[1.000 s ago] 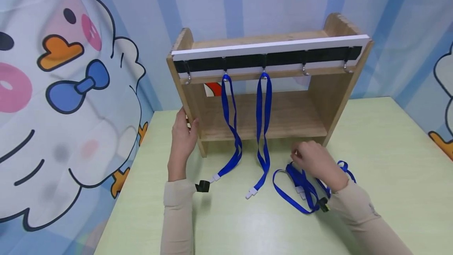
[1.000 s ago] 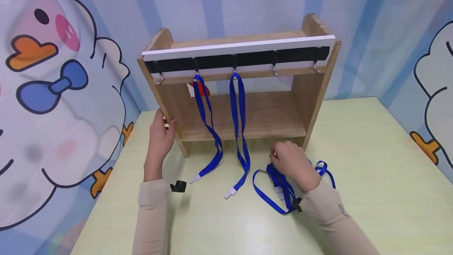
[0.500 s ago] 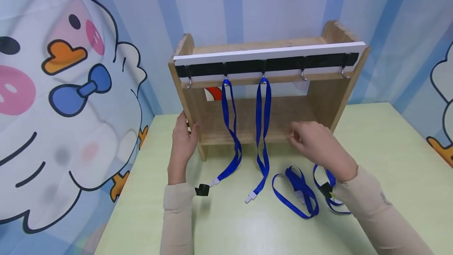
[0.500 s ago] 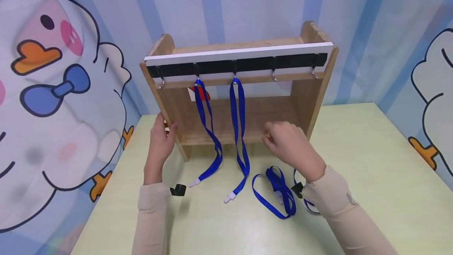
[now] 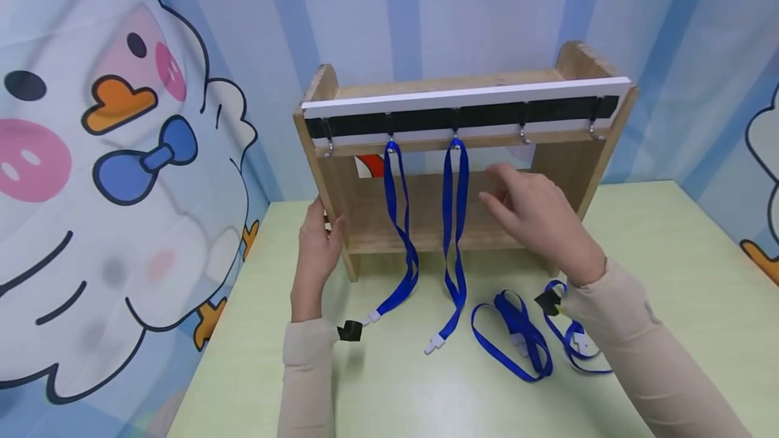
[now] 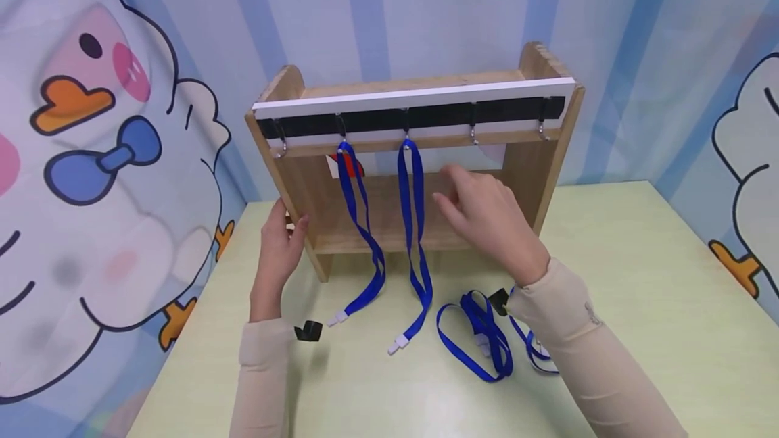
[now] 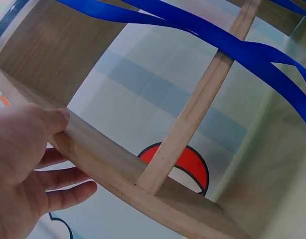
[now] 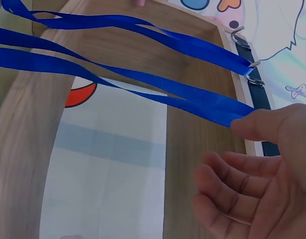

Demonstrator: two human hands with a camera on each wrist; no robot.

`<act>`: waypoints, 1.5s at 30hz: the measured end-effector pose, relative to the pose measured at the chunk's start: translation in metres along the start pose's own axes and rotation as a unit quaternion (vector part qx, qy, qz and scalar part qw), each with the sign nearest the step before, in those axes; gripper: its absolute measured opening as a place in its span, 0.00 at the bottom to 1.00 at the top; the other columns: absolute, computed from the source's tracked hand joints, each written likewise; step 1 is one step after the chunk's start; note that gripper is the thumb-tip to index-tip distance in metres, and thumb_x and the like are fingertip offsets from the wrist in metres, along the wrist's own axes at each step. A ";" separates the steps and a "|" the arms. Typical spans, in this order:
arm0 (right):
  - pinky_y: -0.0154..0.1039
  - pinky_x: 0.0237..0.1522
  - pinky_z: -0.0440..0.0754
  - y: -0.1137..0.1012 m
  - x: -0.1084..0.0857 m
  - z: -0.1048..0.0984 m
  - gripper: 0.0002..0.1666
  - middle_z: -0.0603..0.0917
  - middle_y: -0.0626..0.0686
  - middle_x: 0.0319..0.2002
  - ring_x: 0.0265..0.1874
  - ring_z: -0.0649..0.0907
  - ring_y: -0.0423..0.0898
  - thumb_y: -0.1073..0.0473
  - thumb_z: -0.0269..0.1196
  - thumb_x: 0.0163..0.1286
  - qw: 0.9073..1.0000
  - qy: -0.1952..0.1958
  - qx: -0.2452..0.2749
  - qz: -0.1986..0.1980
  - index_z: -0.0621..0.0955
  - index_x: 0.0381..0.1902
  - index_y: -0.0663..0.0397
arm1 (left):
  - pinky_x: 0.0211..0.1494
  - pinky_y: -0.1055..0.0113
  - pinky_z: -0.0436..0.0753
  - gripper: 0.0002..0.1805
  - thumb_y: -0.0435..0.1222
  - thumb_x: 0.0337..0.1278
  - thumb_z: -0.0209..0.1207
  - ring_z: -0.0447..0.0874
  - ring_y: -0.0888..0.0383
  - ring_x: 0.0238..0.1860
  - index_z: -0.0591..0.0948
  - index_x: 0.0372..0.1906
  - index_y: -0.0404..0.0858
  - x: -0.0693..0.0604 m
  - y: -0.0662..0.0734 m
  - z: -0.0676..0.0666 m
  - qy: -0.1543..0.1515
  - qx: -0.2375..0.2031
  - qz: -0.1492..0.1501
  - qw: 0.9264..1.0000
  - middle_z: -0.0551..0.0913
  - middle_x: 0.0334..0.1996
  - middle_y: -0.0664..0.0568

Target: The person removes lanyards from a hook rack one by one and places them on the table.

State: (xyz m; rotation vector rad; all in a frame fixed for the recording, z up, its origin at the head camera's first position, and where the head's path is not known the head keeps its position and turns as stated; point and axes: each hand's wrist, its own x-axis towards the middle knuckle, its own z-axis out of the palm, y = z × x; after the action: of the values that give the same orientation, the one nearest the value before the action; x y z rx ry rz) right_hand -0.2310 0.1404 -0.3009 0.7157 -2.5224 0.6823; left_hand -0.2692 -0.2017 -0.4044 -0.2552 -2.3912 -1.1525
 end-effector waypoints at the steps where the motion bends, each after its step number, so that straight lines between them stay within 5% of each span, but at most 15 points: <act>1: 0.42 0.27 0.80 -0.001 0.002 0.000 0.19 0.83 0.52 0.28 0.24 0.80 0.46 0.59 0.63 0.74 1.000 0.005 0.004 -0.001 0.77 0.58 0.64 | 0.50 0.48 0.85 0.30 0.35 0.77 0.52 0.77 0.39 0.58 0.59 0.76 0.34 0.000 0.000 0.000 0.002 -0.001 0.002 1.000 0.69 0.67 0.35; 19: 0.41 0.22 0.73 -0.023 0.036 0.001 0.17 0.82 0.54 0.23 0.19 0.76 0.47 0.58 0.62 0.75 0.994 0.103 0.032 -0.026 0.80 0.54 0.65 | 0.45 0.48 0.86 0.28 0.34 0.76 0.54 0.82 0.37 0.52 0.64 0.74 0.33 0.001 -0.005 -0.001 0.025 -0.002 0.046 0.999 0.74 0.62 0.32; 27: 0.40 0.22 0.68 -0.031 0.043 -0.003 0.12 0.82 0.54 0.23 0.19 0.74 0.47 0.62 0.61 0.75 0.991 0.122 0.030 -0.045 0.83 0.49 0.65 | 0.45 0.49 0.86 0.28 0.33 0.75 0.55 0.82 0.38 0.52 0.64 0.75 0.33 0.001 -0.005 -0.001 0.024 0.001 0.043 0.999 0.74 0.64 0.34; 36: 0.39 0.23 0.70 -0.047 0.032 -0.013 0.07 0.81 0.54 0.22 0.20 0.74 0.47 0.64 0.62 0.74 0.990 0.131 0.033 -0.043 0.84 0.44 0.64 | 0.47 0.49 0.86 0.29 0.34 0.75 0.55 0.81 0.39 0.54 0.63 0.75 0.34 0.002 -0.001 -0.001 0.021 -0.002 0.030 0.999 0.73 0.65 0.35; 45: 0.37 0.24 0.73 -0.075 0.017 -0.022 0.06 0.82 0.53 0.24 0.20 0.74 0.44 0.67 0.65 0.71 0.986 0.121 0.045 -0.102 0.83 0.43 0.64 | 0.46 0.50 0.86 0.28 0.33 0.74 0.55 0.82 0.39 0.52 0.64 0.74 0.34 0.001 -0.002 -0.001 0.024 -0.002 0.032 0.999 0.74 0.65 0.35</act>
State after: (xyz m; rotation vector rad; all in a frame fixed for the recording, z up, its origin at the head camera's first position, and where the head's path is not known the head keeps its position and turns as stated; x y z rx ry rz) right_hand -0.1953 0.0902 -0.2491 0.8532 -2.1754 0.7638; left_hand -0.2705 -0.2039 -0.4045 -0.3002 -2.3211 -1.1220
